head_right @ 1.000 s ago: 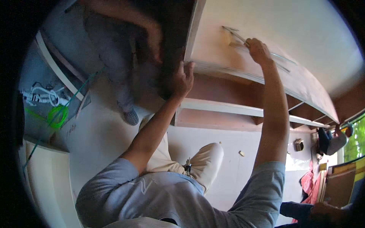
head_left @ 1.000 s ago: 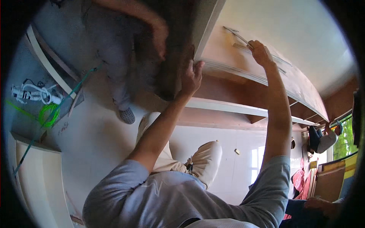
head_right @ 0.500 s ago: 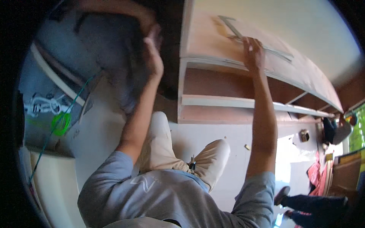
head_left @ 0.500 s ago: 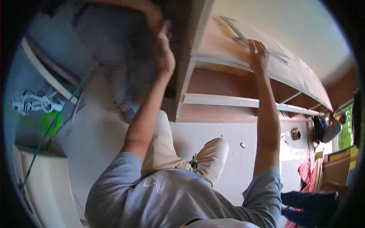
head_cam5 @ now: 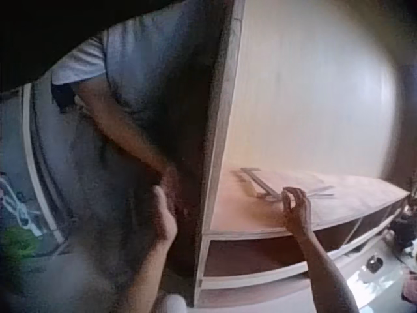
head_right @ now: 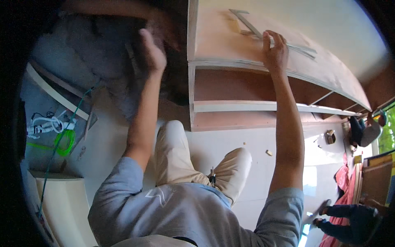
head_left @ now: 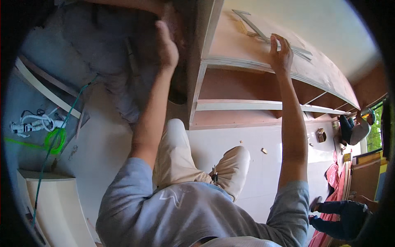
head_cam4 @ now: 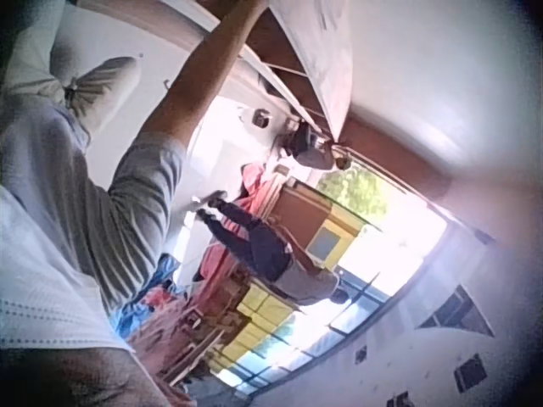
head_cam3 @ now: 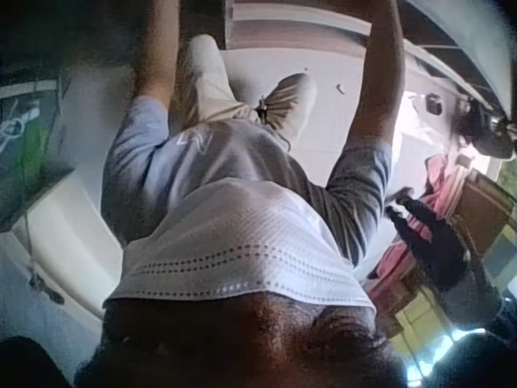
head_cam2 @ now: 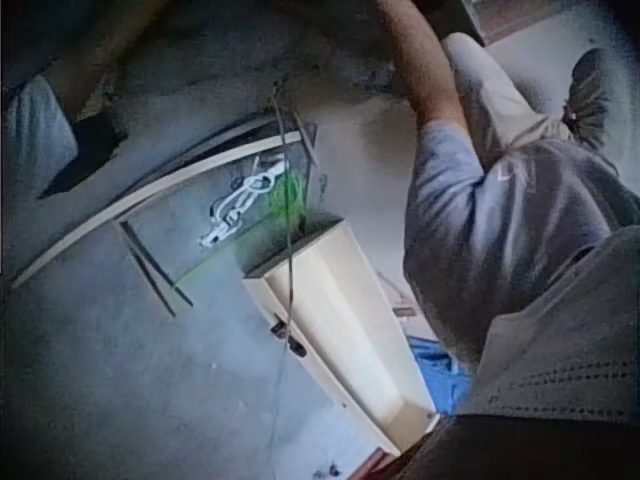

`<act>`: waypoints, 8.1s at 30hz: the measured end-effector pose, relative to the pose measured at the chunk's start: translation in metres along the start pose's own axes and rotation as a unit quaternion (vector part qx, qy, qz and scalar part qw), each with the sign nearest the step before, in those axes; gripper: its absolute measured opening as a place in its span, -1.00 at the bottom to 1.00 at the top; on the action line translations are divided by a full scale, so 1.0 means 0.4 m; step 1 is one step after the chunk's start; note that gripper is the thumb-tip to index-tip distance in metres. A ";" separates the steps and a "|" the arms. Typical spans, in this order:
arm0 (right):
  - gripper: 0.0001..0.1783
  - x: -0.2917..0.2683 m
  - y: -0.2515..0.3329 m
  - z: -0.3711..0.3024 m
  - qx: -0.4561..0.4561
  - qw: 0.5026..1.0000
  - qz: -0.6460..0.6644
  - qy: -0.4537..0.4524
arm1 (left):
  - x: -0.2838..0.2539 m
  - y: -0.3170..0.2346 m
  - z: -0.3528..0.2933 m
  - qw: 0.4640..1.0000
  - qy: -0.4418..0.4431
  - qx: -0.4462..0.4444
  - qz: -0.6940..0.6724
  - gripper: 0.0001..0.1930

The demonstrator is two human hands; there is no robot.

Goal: The person assists others in positioning a wooden cabinet along a wall, checks alignment using an L-square ruler, and installs a trim strip onto the cabinet edge by pressing it by hand and tapping it with a rubber mallet.

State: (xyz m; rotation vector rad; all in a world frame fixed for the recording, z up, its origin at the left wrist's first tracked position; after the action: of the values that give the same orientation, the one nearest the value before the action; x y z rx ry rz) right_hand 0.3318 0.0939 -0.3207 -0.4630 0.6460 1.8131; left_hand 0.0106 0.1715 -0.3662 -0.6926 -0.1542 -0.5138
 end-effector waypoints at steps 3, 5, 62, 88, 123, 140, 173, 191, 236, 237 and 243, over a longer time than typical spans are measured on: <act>-0.67 -0.036 -0.003 -0.016 0.010 0.999 -0.009 -0.051 | 0.014 -0.110 0.051 0.992 0.014 0.119 -0.030 -0.36; -0.67 -0.035 0.005 -0.021 -0.002 0.997 -0.028 -0.067 | 0.057 -0.098 0.068 0.992 0.030 0.121 -0.031 -0.37; -0.65 -0.144 -0.208 -0.103 0.096 0.984 -0.060 -0.135 | 0.060 0.182 -0.024 0.977 -0.043 -0.135 0.161 -0.36; -0.66 -0.134 -0.161 -0.132 0.123 0.982 -0.058 -0.131 | 0.029 0.129 -0.027 0.980 -0.036 -0.101 0.169 -0.37; -0.68 -0.127 -0.172 -0.136 0.135 0.981 -0.050 -0.133 | -0.077 0.240 -0.031 0.977 -0.024 -0.106 0.182 -0.40; -0.69 -0.136 -0.157 -0.140 0.118 0.980 -0.046 -0.151 | -0.086 0.227 -0.043 0.971 -0.048 -0.080 0.219 -0.40; -0.59 -0.077 -0.224 -0.113 0.174 0.980 -0.052 -0.083 | 0.121 0.042 -0.030 0.990 0.055 -0.010 0.130 -0.43; -0.56 -0.070 -0.204 -0.103 0.168 0.983 -0.075 -0.028 | 0.088 0.138 -0.211 0.960 0.113 -0.028 0.255 -0.31; -0.71 -0.151 -0.384 -0.138 0.005 0.991 -0.114 0.070 | 0.210 0.169 -0.168 0.938 0.033 -0.032 0.345 -0.39; -0.71 -0.090 -0.391 -0.102 -0.035 0.991 -0.113 0.060 | 0.169 0.145 -0.172 0.927 0.034 -0.023 0.373 -0.35; -0.64 0.012 -0.423 -0.073 0.067 0.988 -0.111 0.086 | 0.095 0.072 -0.215 0.922 0.019 0.027 0.386 -0.19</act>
State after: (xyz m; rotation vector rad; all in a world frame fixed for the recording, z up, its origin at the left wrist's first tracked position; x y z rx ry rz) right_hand 0.4904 0.1212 -0.3807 -0.5817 0.7969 1.5208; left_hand 0.0551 0.1198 -0.4368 -0.6303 0.1456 0.2366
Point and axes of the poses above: each hand's wrist, its own z-axis towards the middle knuckle, its own x-axis out of the palm, y = z × x, the point moved 10 cm from there along z, towards the middle knuckle, and after that the axes turned 10 degrees about y, right-handed, at the moved point
